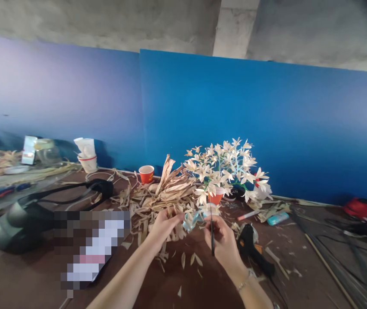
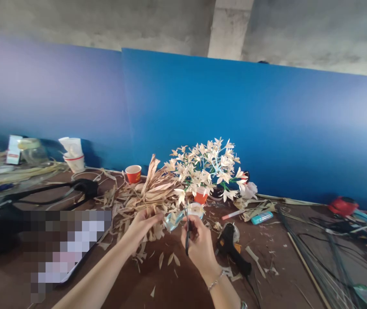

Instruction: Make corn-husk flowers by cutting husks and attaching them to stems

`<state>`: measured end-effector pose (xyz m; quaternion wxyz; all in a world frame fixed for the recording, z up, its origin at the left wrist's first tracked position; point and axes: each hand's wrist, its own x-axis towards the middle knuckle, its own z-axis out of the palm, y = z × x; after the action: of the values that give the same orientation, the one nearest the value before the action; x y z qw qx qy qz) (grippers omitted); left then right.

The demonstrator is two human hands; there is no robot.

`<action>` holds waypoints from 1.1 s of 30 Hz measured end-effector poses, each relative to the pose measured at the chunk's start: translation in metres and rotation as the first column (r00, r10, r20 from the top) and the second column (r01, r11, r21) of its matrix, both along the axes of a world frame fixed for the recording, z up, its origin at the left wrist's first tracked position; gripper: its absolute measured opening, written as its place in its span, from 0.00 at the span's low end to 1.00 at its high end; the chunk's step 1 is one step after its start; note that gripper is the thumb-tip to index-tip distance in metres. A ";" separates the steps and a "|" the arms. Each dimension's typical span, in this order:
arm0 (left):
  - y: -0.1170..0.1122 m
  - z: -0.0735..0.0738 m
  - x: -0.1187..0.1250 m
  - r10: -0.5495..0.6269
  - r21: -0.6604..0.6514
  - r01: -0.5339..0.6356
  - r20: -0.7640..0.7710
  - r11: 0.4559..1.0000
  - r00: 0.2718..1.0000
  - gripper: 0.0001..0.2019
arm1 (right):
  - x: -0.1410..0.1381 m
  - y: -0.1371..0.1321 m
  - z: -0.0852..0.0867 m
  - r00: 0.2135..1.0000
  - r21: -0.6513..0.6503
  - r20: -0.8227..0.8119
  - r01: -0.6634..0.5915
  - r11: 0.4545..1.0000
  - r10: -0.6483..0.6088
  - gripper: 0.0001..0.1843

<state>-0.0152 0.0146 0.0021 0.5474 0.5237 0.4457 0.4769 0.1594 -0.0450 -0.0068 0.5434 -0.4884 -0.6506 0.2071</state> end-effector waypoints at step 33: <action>0.005 0.001 -0.007 0.109 0.014 -0.117 0.262 0.993 0.959 0.09 | 0.009 -0.005 0.007 0.893 -0.112 0.422 -0.118 0.987 0.155 0.05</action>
<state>-0.0222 0.0197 0.0033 0.5655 0.4379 0.3920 0.5786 0.1685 -0.0502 -0.0001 0.3502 -0.4974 -0.7776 0.1593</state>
